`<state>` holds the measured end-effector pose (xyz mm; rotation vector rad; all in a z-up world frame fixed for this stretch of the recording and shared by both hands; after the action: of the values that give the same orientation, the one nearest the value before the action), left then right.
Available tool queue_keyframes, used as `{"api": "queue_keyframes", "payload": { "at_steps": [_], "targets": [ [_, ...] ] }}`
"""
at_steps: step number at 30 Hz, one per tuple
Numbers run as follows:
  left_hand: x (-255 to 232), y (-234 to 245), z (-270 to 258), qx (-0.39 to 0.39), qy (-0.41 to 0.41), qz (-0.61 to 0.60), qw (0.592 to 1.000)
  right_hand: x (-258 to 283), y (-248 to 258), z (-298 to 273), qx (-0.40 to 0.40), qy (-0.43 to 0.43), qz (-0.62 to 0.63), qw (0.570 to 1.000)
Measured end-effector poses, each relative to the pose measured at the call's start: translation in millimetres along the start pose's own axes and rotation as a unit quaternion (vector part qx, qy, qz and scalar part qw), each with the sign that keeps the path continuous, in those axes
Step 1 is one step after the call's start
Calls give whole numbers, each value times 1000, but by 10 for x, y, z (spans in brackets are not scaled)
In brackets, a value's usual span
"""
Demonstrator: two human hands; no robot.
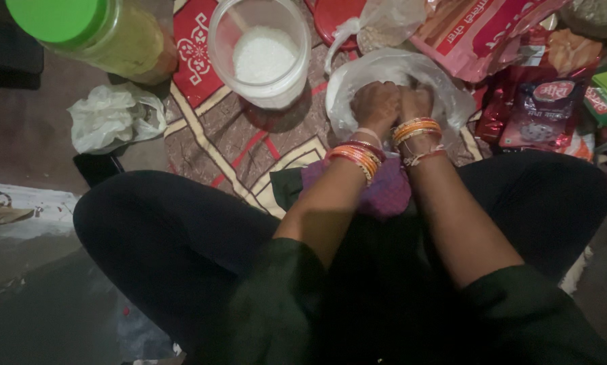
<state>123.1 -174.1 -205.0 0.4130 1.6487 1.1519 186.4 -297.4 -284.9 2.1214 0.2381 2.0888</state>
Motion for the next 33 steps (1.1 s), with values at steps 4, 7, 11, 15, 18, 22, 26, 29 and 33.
{"api": "queue_keyframes", "payload": {
  "at_steps": [4,7,11,15,18,22,26,29,33],
  "targets": [
    [11,87,-126,-109,-9,-74,991,-96,-20,-2,33,20,84,996],
    [-32,205,-199,-167,13,-120,979,-132,-53,39,34,-5,98,995],
    [29,168,-95,-81,155,-210,962,176,-51,-106,65,-87,108,988],
    [-31,121,-62,-1,26,13,1000,646,27,-247,35,-220,27,975],
    [-47,125,-47,42,18,-3,999,878,5,-394,22,-367,100,925],
    [-158,473,-269,-88,24,-139,986,1141,62,-334,65,-232,256,936],
    [-198,587,-346,-37,266,-668,694,1386,44,-340,117,-79,382,913],
    [-270,610,-453,57,364,-785,498,1283,17,-482,94,-139,412,895],
    [-235,782,-567,70,362,-791,488,1173,106,-652,47,-150,391,907]
  ]
}}
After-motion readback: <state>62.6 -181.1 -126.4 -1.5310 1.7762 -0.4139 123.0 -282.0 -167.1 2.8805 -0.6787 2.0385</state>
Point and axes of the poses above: each hand's wrist, its own z-axis towards the middle knuckle, its own y-axis out of the back of the hand, x = y × z, the point moved 5 cm from there along z, towards the middle knuckle, and after that the axes turned 11 degrees about y, right-handed, at the moved point
